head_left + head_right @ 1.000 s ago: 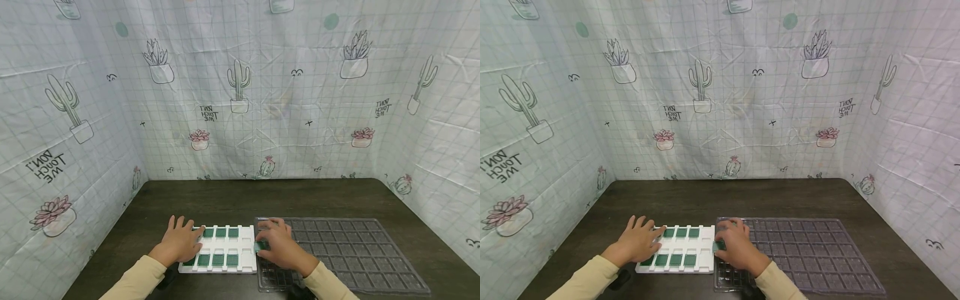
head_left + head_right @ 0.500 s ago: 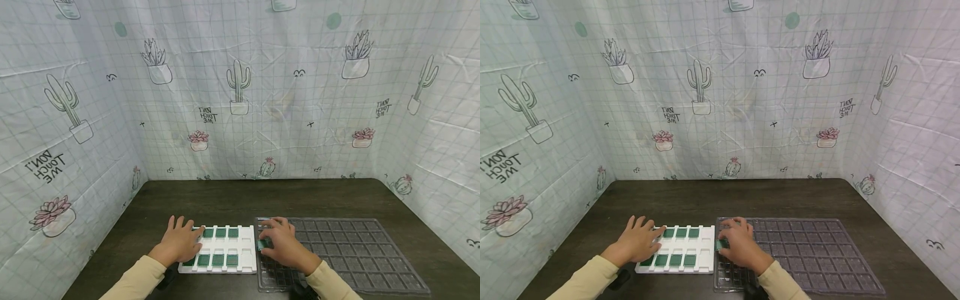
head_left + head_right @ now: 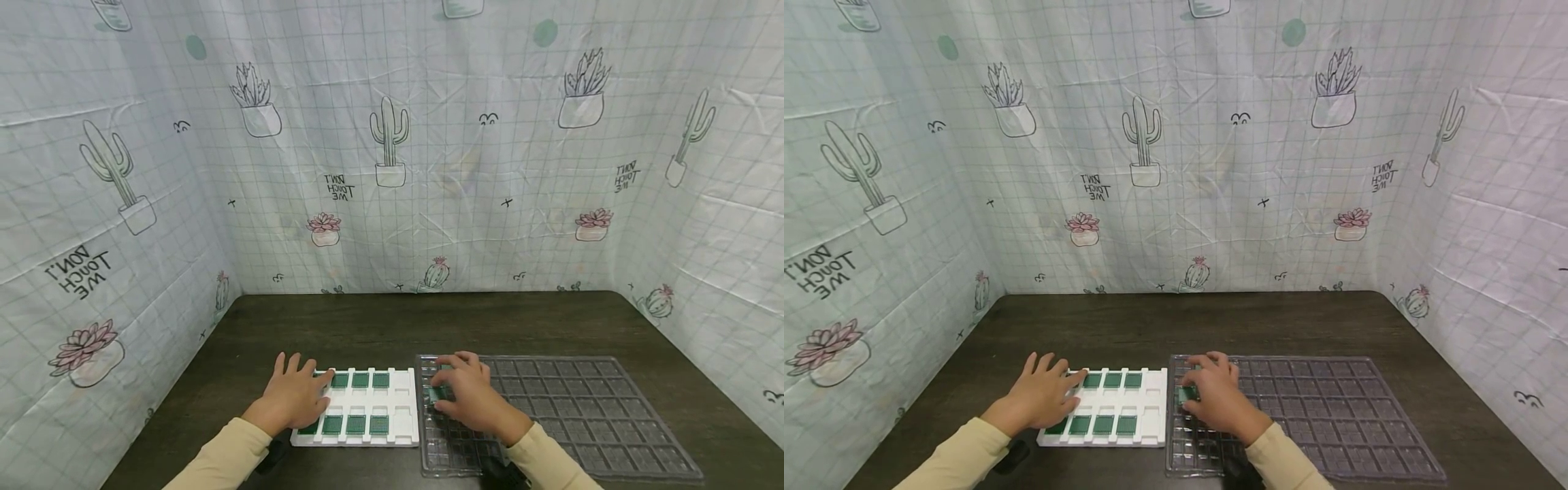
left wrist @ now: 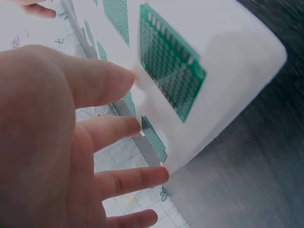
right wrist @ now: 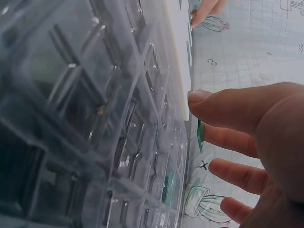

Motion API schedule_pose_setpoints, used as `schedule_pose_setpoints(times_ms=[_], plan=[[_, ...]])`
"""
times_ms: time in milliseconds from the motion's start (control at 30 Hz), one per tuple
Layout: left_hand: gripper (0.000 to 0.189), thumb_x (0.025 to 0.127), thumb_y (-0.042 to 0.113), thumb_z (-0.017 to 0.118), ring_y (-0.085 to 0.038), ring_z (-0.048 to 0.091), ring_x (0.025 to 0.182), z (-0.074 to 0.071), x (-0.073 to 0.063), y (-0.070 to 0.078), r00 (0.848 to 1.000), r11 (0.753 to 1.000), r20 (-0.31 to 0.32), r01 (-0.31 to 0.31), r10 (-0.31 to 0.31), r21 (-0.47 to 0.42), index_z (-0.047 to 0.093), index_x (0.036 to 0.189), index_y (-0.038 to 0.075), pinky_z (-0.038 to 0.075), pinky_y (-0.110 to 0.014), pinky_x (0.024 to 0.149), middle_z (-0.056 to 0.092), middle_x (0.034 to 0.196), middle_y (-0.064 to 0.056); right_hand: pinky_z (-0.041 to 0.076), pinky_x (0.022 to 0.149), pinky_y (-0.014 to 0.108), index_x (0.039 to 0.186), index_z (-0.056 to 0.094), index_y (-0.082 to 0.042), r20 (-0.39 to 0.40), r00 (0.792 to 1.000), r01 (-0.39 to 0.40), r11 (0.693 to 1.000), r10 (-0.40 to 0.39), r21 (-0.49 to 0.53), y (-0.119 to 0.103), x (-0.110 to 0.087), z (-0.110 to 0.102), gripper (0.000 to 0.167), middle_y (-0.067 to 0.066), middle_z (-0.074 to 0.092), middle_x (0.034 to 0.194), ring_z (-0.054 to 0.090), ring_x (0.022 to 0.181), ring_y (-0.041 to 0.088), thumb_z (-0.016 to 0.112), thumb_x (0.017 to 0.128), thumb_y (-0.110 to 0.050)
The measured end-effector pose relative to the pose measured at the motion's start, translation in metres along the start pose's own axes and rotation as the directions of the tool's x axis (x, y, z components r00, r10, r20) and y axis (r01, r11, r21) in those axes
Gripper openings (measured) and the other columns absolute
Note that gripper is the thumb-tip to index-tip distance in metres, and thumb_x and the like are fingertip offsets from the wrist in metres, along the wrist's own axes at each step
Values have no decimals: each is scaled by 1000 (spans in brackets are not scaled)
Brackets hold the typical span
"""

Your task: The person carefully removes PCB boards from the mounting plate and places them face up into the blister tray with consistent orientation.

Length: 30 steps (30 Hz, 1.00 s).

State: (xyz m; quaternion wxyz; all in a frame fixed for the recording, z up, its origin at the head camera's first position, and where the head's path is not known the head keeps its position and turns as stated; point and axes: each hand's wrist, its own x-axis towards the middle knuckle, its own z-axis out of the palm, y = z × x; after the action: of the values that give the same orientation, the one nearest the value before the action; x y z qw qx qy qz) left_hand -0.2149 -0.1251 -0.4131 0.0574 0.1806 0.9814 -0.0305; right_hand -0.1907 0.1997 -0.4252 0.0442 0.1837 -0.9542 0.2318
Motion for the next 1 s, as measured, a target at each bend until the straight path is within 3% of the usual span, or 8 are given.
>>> schedule_pose_setpoints(times_ms=[1000], plan=[[50, 96, 41, 58, -49, 32, 139, -3, -1, 1, 1000, 1000, -11, -8, 8, 1, 53, 141, 21, 14, -71, 114, 48, 144, -16, 26, 98, 69, 101, 72, -20, -23, 999, -45, 998, 44, -41, 15, 8, -7, 21, 14, 53, 140, 30, 135, 46, 80, 82, -19]])
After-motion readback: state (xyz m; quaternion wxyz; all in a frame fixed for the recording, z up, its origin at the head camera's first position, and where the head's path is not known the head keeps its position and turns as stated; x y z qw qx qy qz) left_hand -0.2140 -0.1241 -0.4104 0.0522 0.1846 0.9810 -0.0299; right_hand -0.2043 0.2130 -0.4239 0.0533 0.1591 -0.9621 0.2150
